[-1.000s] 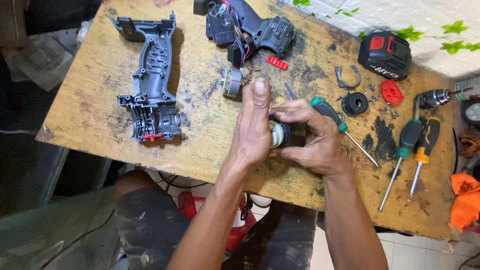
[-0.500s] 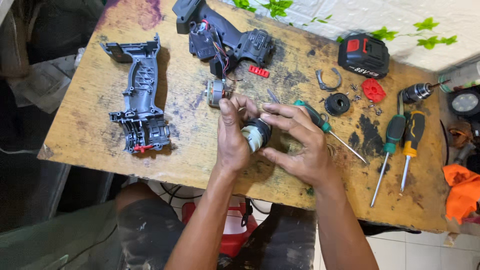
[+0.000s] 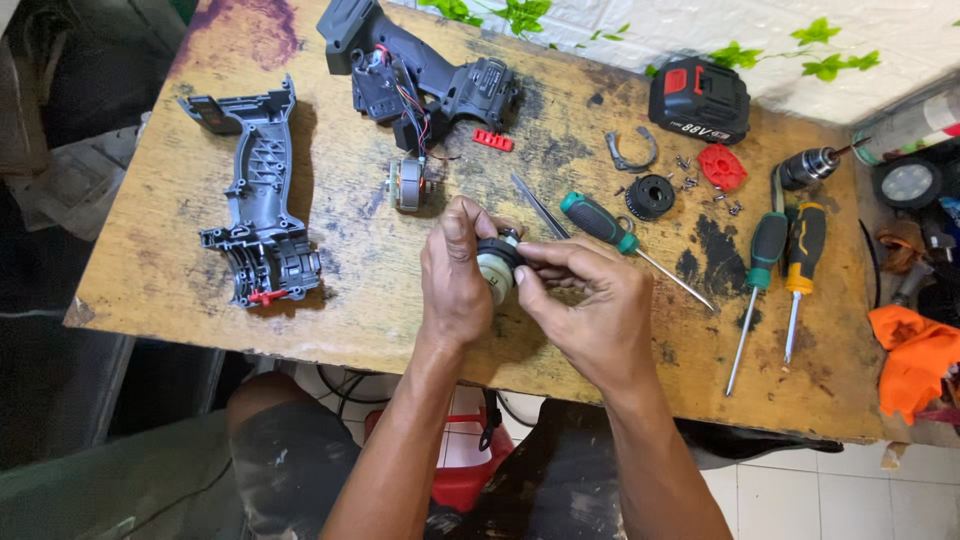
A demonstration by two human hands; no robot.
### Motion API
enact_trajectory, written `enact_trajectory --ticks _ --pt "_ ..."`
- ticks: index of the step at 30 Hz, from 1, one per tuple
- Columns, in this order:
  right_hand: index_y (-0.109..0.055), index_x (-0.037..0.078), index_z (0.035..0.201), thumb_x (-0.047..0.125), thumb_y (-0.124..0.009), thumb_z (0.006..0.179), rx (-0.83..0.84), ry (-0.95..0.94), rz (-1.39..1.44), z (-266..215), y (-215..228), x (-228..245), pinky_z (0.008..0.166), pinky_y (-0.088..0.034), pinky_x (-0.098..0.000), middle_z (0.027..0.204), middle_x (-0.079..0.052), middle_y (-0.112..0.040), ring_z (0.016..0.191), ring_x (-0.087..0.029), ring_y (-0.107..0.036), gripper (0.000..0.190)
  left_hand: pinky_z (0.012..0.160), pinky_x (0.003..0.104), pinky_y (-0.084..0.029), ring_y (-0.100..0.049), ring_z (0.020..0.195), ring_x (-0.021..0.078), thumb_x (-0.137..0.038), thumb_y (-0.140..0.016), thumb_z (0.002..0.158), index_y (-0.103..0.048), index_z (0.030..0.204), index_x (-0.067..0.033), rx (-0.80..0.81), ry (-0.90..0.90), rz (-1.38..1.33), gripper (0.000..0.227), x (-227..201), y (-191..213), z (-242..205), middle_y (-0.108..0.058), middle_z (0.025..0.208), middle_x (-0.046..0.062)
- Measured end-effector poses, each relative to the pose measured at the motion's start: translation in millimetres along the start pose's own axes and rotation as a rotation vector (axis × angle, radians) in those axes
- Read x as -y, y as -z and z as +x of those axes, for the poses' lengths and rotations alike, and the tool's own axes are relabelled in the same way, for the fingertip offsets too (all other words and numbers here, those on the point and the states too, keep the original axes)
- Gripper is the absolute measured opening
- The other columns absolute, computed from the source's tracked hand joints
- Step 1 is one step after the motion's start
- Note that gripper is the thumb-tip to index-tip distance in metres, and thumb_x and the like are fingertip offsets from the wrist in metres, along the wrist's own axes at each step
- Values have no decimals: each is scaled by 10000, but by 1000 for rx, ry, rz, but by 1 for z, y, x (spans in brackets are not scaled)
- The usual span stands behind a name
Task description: The person assembles a small electric motor by hand, fitting a black ring and a white cylindrical component onto the central shaft. They rotate and align the parts to ensure a proper fit on the workbench.
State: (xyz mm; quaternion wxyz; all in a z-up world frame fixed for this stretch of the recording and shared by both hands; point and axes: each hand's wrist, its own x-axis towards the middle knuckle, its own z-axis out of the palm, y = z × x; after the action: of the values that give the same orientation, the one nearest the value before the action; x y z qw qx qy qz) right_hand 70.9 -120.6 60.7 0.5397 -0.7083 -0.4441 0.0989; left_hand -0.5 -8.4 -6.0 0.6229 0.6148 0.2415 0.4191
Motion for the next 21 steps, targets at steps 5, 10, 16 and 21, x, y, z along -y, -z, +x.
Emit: enact_trajectory --ticks 5,10,16,21 --pt "-785 -6 1027 -31 -771 830 -3 -62 -17 -2 0 -9 671 -639 -307 898 -165 -775 767 -183 -759 199 843 458 -513 -672 851 376 -600 -178 1037 -557 811 -104 12 -41 51 664 2 2 1 -683 820 227" --pt "-805 37 1013 -2 -777 830 -9 -103 -44 -2 1 -7 679 -626 -274 898 -127 -785 765 -140 -744 190 843 470 -514 -663 849 399 -606 -176 1033 -552 826 -101 22 -59 66 663 0 0 1 -657 823 233" --pt "-800 16 1011 0 -795 818 8 -101 -21 0 1 -8 678 -645 -321 909 -165 -782 779 -198 -774 193 849 463 -521 -668 851 366 -621 -162 1031 -543 824 -118 16 -58 64 664 2 -1 2 -654 815 198" --pt "-790 -4 1004 -6 -774 845 -51 12 -26 -5 -5 -5 699 -650 -348 931 -187 -780 814 -211 -765 160 876 454 -510 -678 873 356 -640 -174 1023 -561 812 -117 -12 -3 57 684 2 0 0 -696 822 189"
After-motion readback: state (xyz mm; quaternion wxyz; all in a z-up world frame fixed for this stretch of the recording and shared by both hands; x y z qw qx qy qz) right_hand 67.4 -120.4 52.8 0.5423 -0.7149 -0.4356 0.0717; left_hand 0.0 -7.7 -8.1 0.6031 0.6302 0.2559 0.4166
